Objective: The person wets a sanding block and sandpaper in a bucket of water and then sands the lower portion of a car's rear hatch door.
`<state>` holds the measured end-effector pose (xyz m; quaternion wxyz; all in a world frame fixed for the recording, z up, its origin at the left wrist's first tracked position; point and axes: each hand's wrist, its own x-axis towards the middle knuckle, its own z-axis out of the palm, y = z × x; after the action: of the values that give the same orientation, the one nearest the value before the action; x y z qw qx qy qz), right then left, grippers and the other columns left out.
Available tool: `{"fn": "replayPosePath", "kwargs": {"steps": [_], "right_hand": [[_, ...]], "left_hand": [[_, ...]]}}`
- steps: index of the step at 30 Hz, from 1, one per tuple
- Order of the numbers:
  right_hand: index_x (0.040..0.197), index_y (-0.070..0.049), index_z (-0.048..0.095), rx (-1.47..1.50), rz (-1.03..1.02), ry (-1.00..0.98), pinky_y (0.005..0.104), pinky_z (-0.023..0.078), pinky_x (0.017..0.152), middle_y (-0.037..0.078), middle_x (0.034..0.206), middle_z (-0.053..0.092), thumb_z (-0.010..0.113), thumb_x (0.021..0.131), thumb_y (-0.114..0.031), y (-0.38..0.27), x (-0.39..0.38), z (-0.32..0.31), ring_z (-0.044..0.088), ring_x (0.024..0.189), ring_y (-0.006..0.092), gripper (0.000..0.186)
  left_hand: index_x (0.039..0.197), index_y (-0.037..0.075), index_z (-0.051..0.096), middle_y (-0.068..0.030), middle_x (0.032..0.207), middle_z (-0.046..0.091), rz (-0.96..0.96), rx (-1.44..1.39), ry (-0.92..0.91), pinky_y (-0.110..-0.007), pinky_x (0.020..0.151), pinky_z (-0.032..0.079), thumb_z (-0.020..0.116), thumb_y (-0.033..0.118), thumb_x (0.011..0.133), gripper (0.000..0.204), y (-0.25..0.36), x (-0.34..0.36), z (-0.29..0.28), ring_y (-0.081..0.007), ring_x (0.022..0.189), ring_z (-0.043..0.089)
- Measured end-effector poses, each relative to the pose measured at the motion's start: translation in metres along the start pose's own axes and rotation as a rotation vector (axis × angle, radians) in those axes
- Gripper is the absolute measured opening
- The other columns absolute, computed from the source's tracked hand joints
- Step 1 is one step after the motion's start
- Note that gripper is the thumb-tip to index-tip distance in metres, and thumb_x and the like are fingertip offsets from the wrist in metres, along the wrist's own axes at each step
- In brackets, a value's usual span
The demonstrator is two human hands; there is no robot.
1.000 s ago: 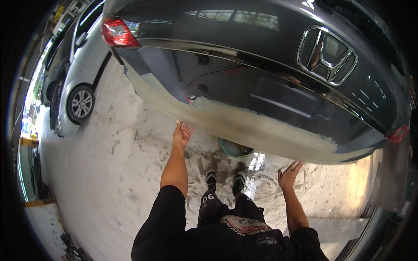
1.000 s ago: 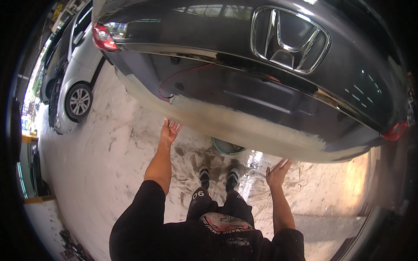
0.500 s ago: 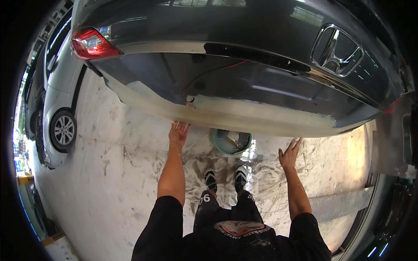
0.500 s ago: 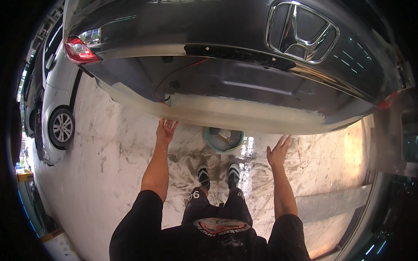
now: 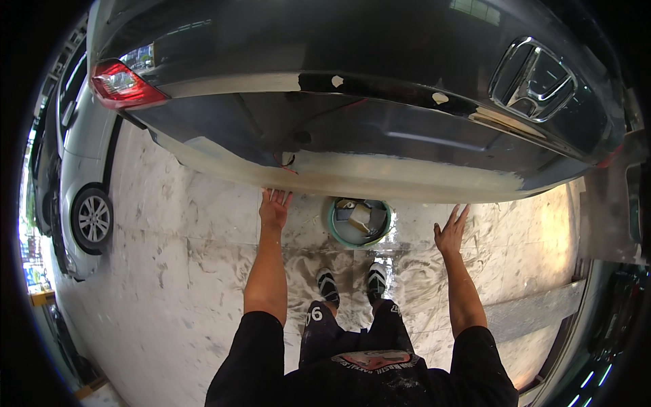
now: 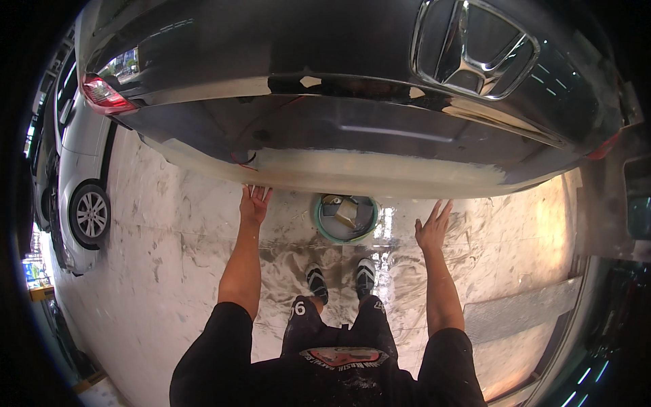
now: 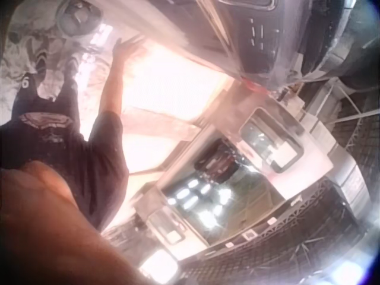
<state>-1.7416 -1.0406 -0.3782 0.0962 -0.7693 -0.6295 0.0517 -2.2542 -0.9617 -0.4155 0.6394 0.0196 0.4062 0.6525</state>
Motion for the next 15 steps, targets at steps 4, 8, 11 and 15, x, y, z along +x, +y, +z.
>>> {"fn": "replayPosePath", "kwargs": {"steps": [4, 8, 11, 15], "right_hand": [[0.151, 0.003, 0.019, 0.002, -0.020, 0.028, 0.0506, 0.028, 0.114, 0.029, 0.158, 0.009, 0.073, 0.080, -0.018, 0.001, -0.008, 0.007, 0.019, 0.144, 0.0473, 0.091], [0.145, -0.001, 0.037, 0.153, -0.040, -0.582, 0.0503, 0.040, 0.105, 0.032, 0.143, 0.040, 0.073, 0.081, -0.026, 0.017, -0.114, 0.033, 0.045, 0.128, 0.0476, 0.077], [0.144, -0.006, 0.045, 0.631, -0.130, -1.256, 0.0466, 0.034, 0.113, 0.025, 0.142, 0.048, 0.068, 0.086, -0.040, 0.029, -0.270, 0.023, 0.043, 0.135, 0.0400, 0.071], [0.114, -0.008, 0.065, 0.441, -0.216, -0.933, 0.0448, 0.046, 0.100, 0.021, 0.126, 0.060, 0.065, 0.086, -0.024, 0.005, -0.331, -0.011, 0.055, 0.120, 0.0403, 0.033]], "left_hand": [[0.155, 0.014, 0.020, -0.0094, 0.156, 0.031, 0.050, 0.063, -0.105, -0.047, 0.114, 0.033, 0.043, 0.051, 0.101, 0.069, 0.000, 0.001, -0.011, -0.0285, 0.142, 0.034], [0.150, 0.011, 0.032, -0.0109, 0.135, 0.054, 0.006, 0.730, -0.079, -0.041, 0.097, 0.047, 0.048, 0.041, 0.101, 0.059, -0.029, -0.044, -0.068, -0.0230, 0.118, 0.056], [0.125, 0.004, 0.057, -0.0099, 0.114, 0.065, -0.156, 1.622, -0.613, -0.033, 0.090, 0.050, 0.059, 0.009, 0.090, 0.035, -0.087, -0.164, -0.140, -0.0236, 0.103, 0.063], [0.111, 0.010, 0.070, -0.0138, 0.122, 0.064, -0.259, 1.638, -0.999, -0.040, 0.105, 0.041, 0.064, 0.030, 0.090, 0.030, -0.103, -0.321, -0.157, -0.0332, 0.119, 0.056]]}}
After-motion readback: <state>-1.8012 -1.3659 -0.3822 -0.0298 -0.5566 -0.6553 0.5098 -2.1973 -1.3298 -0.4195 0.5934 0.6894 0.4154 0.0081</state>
